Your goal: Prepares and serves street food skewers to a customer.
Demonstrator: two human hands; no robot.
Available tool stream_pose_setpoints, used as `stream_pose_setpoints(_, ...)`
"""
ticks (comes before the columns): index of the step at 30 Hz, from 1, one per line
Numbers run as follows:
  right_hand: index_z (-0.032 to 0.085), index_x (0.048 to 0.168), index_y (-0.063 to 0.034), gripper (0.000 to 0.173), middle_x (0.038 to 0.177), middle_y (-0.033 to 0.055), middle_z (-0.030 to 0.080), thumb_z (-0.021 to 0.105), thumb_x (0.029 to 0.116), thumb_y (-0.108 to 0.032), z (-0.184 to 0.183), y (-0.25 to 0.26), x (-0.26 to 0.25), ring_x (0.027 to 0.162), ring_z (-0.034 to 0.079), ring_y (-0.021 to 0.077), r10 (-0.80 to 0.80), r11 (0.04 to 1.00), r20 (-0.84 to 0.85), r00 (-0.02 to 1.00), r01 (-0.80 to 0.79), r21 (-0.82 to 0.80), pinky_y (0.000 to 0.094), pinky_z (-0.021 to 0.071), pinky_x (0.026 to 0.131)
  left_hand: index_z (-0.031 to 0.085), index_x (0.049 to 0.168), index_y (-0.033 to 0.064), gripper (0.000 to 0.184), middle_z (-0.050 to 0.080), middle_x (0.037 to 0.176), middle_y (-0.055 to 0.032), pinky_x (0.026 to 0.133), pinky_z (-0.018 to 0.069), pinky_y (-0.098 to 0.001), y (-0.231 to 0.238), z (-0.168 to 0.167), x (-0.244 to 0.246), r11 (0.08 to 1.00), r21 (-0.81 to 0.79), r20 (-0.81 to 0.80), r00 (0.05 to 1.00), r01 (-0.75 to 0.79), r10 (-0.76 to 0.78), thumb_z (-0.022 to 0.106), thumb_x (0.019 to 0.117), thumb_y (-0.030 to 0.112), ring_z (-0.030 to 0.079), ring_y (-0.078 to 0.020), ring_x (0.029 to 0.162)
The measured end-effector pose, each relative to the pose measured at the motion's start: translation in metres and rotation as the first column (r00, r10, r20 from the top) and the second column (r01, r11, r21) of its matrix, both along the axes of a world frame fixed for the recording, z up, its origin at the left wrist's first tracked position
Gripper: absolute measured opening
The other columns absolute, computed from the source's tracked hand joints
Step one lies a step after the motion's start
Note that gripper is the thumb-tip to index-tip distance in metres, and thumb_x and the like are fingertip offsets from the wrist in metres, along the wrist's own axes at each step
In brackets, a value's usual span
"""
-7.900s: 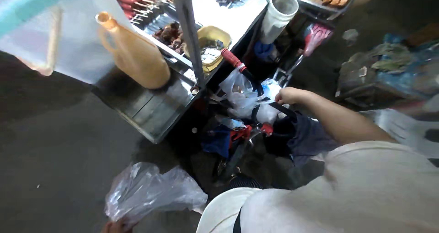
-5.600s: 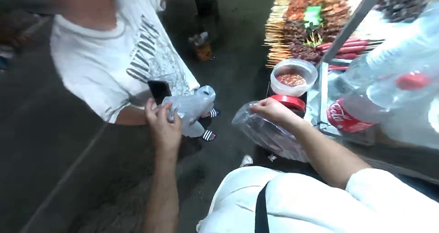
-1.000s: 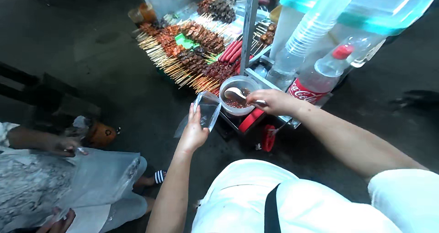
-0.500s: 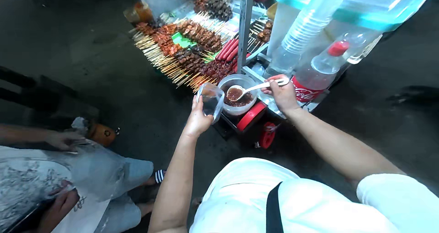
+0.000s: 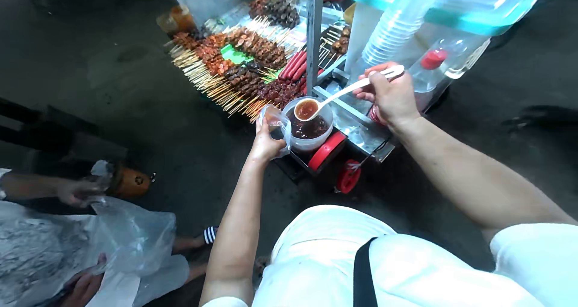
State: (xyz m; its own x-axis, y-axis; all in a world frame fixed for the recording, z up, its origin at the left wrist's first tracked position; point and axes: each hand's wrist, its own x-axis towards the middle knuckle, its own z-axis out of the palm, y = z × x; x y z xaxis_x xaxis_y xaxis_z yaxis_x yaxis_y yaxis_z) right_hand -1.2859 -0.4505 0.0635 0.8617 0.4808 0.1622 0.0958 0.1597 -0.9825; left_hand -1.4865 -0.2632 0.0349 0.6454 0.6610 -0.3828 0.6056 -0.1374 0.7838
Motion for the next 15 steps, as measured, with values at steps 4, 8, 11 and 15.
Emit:
stream_pose_setpoints(4, 0.054, 0.11, -0.0056, 0.008, 0.092, -0.0006, 0.07, 0.049, 0.1047, -0.008, 0.028, 0.005, -0.011, 0.07, 0.071, 0.0069, 0.036, 0.999, 0.024, 0.999, -0.036, 0.01, 0.0244, 0.0634, 0.067, 0.001, 0.165, 0.0183, 0.119, -0.005, 0.169, -0.0213, 0.081, 0.0606, -0.0487, -0.002, -0.004, 0.005, 0.999, -0.024, 0.01, 1.0, -0.022, 0.022, 0.075, 0.0776, -0.012, 0.066, -0.0374, 0.108)
stream_pose_setpoints(8, 0.056, 0.109, -0.0038, 0.008, 0.092, 0.0012, 0.07, 0.051, 0.1036, -0.007, 0.032, 0.015, -0.034, 0.069, 0.071, 0.0078, 0.097, 0.994, 0.074, 0.993, -0.101, 0.045, 0.0257, 0.0634, 0.066, -0.001, 0.165, 0.0182, 0.122, -0.002, 0.169, -0.0222, 0.081, 0.0609, -0.0492, -0.001, -0.006, 0.007, 0.998, -0.053, 0.042, 0.998, -0.034, 0.036, 0.075, 0.0753, -0.015, 0.064, -0.0391, 0.112)
stream_pose_setpoints(11, 0.062, 0.11, 0.0046, 0.018, 0.099, 0.0083, 0.072, 0.056, 0.0985, -0.008, 0.006, 0.011, -0.063, 0.079, 0.071, 0.0098, 0.2, 0.975, 0.417, 0.887, -0.223, 0.008, 0.0299, 0.0635, 0.074, 0.005, 0.165, 0.0179, 0.122, 0.012, 0.166, -0.0257, 0.082, 0.061, -0.0536, 0.007, -0.008, 0.005, 0.999, -0.035, 0.083, 0.996, -0.035, 0.038, 0.076, 0.0709, -0.016, 0.063, -0.0413, 0.116)
stream_pose_setpoints(15, 0.07, 0.102, 0.0011, 0.017, 0.108, 0.0182, 0.073, 0.058, 0.0949, -0.009, -0.04, -0.005, -0.087, 0.103, 0.072, 0.0242, 0.304, 0.894, 0.921, 0.245, -0.407, -0.187, 0.0326, 0.0589, 0.091, 0.003, 0.165, 0.0123, 0.12, 0.022, 0.164, -0.0257, 0.095, 0.0558, -0.0542, 0.016, -0.003, -0.005, 0.999, 0.009, 0.092, 0.995, -0.047, 0.046, 0.079, 0.0746, -0.009, 0.057, -0.0396, 0.127)
